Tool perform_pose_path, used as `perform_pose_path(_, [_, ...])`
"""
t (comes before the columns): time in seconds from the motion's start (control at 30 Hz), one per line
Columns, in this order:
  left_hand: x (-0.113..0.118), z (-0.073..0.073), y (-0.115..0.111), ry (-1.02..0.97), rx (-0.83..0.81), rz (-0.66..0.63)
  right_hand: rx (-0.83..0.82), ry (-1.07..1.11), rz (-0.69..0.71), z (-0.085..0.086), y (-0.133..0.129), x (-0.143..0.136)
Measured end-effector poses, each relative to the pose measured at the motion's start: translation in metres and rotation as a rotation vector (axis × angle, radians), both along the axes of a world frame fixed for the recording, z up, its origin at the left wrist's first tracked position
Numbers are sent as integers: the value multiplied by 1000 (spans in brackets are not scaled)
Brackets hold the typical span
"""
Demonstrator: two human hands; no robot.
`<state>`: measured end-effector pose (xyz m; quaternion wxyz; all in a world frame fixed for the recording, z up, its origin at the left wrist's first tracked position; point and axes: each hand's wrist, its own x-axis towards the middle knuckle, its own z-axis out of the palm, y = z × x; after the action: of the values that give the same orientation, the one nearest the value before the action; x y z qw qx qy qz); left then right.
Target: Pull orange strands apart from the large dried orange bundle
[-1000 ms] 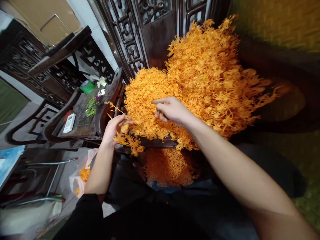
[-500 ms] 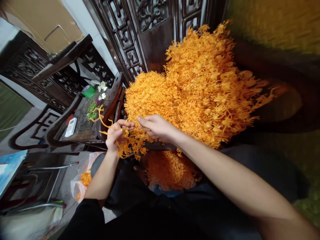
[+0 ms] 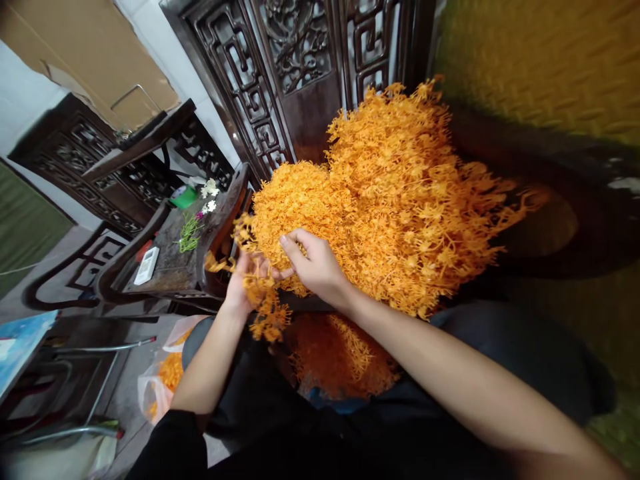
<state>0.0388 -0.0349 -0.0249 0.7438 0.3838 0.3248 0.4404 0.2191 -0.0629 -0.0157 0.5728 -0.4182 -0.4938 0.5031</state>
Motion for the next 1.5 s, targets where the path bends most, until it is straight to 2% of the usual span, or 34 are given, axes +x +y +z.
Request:
perform_pose_path(0.1, [10, -7, -1, 68, -41, -42, -47, -129, -51, -2, 2, -4])
perform_pose_path(0.23, [17, -4, -6, 128, 24, -101, -53, -257, -163, -7, 13, 1])
perform_pose_path(0.33, [19, 0, -7, 197, 67, -65, -66, -156, -158, -9, 18, 2])
perform_pose_path(0.47, [24, 3, -7, 264, 68, -19, -118, 79, -60, -11, 16, -3])
perform_pose_path(0.57, [26, 2, -9, 277, 36, -38, -75, 120, -51, -14, 19, -4])
perform_pose_path(0.67, [26, 1, -11, 234, -24, -121, -62, 238, -228, -16, 35, 7])
perform_pose_path(0.77, [22, 3, -12, 154, -97, -206, -143, 438, -417, -13, 55, 28])
perform_pose_path(0.83, [18, 5, -10, 106, -105, -230, -195, 454, -370, -8, 62, 37])
perform_pose_path(0.93, [12, 6, -5, 81, -74, -229, -219, 403, -187, -4, 58, 38])
perform_pose_path(1.17, [3, -4, -3, 177, -61, -156, -316, 455, 18, -1, 39, 16])
perform_pose_path(1.27, [5, -9, -7, 235, -49, -184, -348, 420, 102, 0, 33, 2])
perform_pose_path(1.33, [9, -10, -10, 244, -53, -207, -310, 459, 23, -1, 32, -7])
perform_pose_path(1.4, [13, -9, -13, 219, -71, -217, -272, 509, -131, -5, 37, -11])
perform_pose_path(1.5, [14, -6, -16, 161, -109, -214, -264, 520, -270, -10, 54, 0])
